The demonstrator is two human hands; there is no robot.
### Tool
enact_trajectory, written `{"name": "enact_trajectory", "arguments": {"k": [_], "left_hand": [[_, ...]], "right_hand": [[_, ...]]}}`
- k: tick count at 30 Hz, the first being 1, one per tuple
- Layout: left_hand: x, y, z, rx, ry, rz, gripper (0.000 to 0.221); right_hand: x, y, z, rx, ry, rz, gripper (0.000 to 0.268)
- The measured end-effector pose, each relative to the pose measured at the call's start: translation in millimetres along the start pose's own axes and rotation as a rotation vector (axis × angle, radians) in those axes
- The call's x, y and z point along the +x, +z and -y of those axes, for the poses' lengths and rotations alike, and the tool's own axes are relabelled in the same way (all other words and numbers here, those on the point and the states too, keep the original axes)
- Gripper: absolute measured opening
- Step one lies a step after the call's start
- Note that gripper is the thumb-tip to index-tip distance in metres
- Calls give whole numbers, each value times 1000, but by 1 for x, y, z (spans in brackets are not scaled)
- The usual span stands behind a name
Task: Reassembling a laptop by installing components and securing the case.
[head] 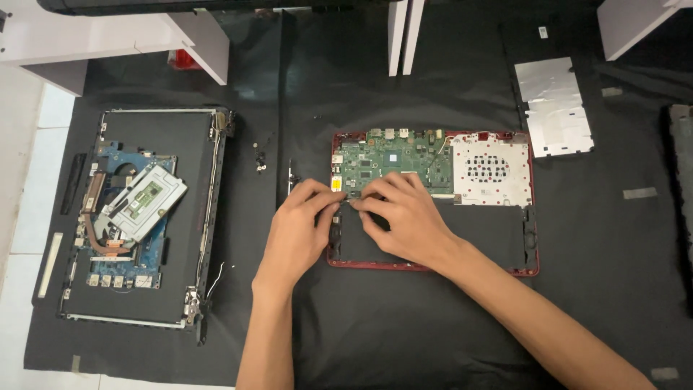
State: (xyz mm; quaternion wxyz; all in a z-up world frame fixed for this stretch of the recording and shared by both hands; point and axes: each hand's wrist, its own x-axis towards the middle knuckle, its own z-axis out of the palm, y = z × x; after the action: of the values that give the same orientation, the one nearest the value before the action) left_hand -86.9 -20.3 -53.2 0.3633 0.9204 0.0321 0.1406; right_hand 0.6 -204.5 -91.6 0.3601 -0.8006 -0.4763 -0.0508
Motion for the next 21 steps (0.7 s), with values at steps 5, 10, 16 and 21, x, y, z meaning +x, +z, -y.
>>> {"name": "enact_trajectory", "arguments": {"k": [5,10,16,21], "left_hand": [[2,4,1,2,-16,-34,17],[5,2,-5,-4,-100,-22,18],[3,2,-3,79,-43,-50,11],[4,2,-3,73,-43,-30,13]], "right_hand": [[0,0,0,6,-1,-20,24],[1,0,-1,-29,-16,13,27],[2,-2,0,-22,-1,40,28],[0,1,-3,-28,-35,49,31]]}}
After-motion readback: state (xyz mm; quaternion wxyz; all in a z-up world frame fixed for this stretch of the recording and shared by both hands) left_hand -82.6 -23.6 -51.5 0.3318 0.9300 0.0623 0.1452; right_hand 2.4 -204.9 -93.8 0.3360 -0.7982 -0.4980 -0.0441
